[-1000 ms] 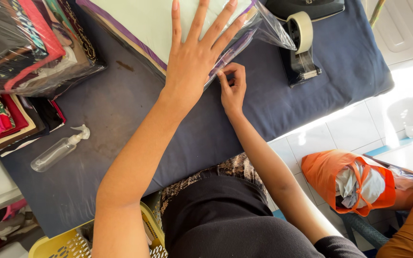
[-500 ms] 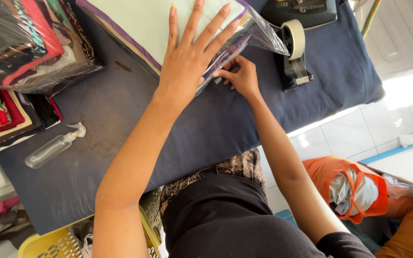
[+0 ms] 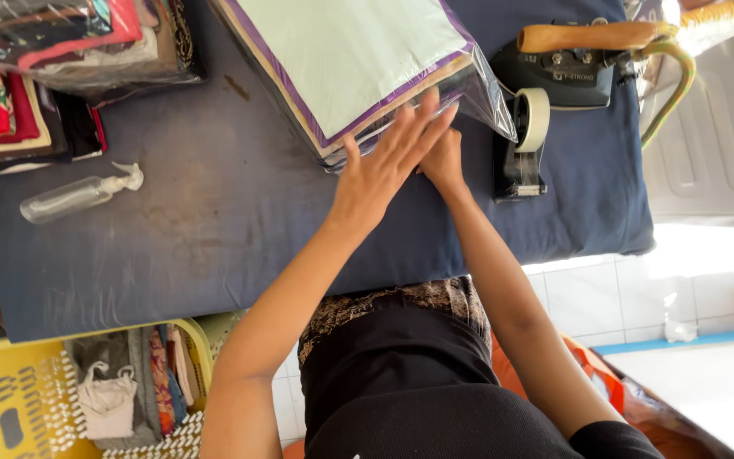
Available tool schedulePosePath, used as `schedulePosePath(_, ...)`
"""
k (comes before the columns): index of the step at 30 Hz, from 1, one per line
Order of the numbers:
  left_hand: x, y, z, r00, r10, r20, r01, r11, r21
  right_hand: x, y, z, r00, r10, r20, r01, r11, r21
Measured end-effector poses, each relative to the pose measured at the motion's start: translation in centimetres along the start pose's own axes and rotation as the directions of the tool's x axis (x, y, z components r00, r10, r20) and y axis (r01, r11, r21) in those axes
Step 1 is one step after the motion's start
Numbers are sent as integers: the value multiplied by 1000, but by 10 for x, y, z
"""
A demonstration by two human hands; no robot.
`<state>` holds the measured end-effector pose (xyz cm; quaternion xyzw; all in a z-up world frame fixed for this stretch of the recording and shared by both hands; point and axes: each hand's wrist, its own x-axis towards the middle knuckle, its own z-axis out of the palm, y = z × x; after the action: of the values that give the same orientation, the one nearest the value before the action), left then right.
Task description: The person seals a stack of folded clothes inside a clear plastic bag using a tape dispenser. They repeatedly apply tape strips to the bag's opening, smooth the edges, and adjust the package on the table.
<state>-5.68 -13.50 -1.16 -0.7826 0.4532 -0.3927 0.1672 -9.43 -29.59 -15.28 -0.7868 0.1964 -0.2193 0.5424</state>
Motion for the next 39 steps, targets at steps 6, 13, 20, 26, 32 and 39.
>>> schedulePosePath(6, -45, 58, 62, 972, -232, -43, 233, 972, 25, 2, 0, -2, 985, 155, 73, -166, 966, 197)
schedulePosePath(13, -45, 58, 83, 953, -297, -59, 301, 951, 67, 3, -12, -7, 987, 128, 93, -143, 974, 177)
schedulePosePath(20, -40, 44, 81, 953, -300, -33, 300, 954, -20, 3, -15, -9, 982, 144, 124, -165, 968, 188)
schedulePosePath(26, -36, 41, 78, 959, -284, -23, 284, 959, -5, 2, -9, -9, 979, 132, 156, -168, 955, 243)
schedulePosePath(32, -30, 40, 72, 952, -305, -36, 305, 952, 9, 3, -5, -2, 989, 94, 116, -111, 983, 145)
schedulePosePath(39, -30, 37, 67, 950, -310, -39, 310, 951, -7, 1, 7, 4, 990, 99, 101, -111, 986, 123)
